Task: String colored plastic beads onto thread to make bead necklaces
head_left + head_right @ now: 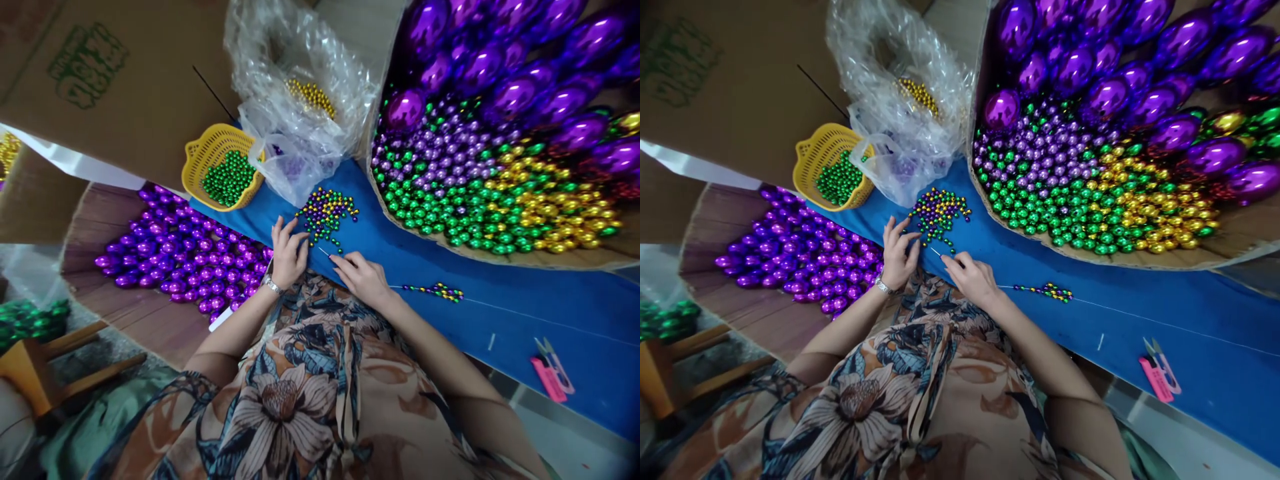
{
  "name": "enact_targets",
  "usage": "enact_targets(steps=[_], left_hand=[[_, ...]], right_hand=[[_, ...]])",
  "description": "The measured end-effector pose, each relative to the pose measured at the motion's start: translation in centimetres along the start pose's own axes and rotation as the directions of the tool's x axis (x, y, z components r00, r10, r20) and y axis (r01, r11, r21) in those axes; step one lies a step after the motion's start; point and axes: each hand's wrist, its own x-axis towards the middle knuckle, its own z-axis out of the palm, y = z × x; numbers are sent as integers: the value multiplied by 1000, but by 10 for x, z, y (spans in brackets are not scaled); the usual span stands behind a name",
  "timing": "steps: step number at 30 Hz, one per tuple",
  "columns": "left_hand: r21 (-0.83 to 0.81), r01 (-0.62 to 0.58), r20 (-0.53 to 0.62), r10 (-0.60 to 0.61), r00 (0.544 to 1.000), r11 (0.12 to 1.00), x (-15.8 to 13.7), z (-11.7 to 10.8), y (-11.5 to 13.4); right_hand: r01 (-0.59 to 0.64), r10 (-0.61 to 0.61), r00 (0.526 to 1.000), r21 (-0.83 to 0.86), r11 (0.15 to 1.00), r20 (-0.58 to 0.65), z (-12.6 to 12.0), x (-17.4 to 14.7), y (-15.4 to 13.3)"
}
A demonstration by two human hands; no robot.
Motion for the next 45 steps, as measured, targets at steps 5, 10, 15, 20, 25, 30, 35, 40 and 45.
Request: enact_targets(steps=[5,10,15,20,25,30,35,40,45], left_hand=[[8,17,38,-17,999,1000,-9,-3,-4],[10,-8,44,8,999,1000,-15,-5,-5],[33,-8,51,6,999,999,-16,-4,-6],[65,2,24,-4,1000,998,-15,-2,-8],[56,-11,26,9,1000,998,-16,-3,-7],[44,-18,38,16,999,999,-17,-3,-7],[32,13,38,-15,999,999,-17,-1,-9],[28,7,34,-8,999,1000,-16,-1,-8],[16,-12,39,12,999,1000,-16,-2,-7]], right_hand=[[-24,24,999,-8,1000,22,8,7,-10],[-41,41,999,-5,999,28,7,11,-11],[-57,57,997,-12,998,54,6,12,-11],[-36,36,998,6,999,59,7,11,-12],[-18,19,999,-12,1000,33,7,10,-12],[-30,31,999,-23,999,39,7,11,-13],[-43,43,997,5,999,68,8,11,-14],[-37,38,996,-6,999,83,9,13,-16],[-65,72,987,-51,997,141,9,14,-20]])
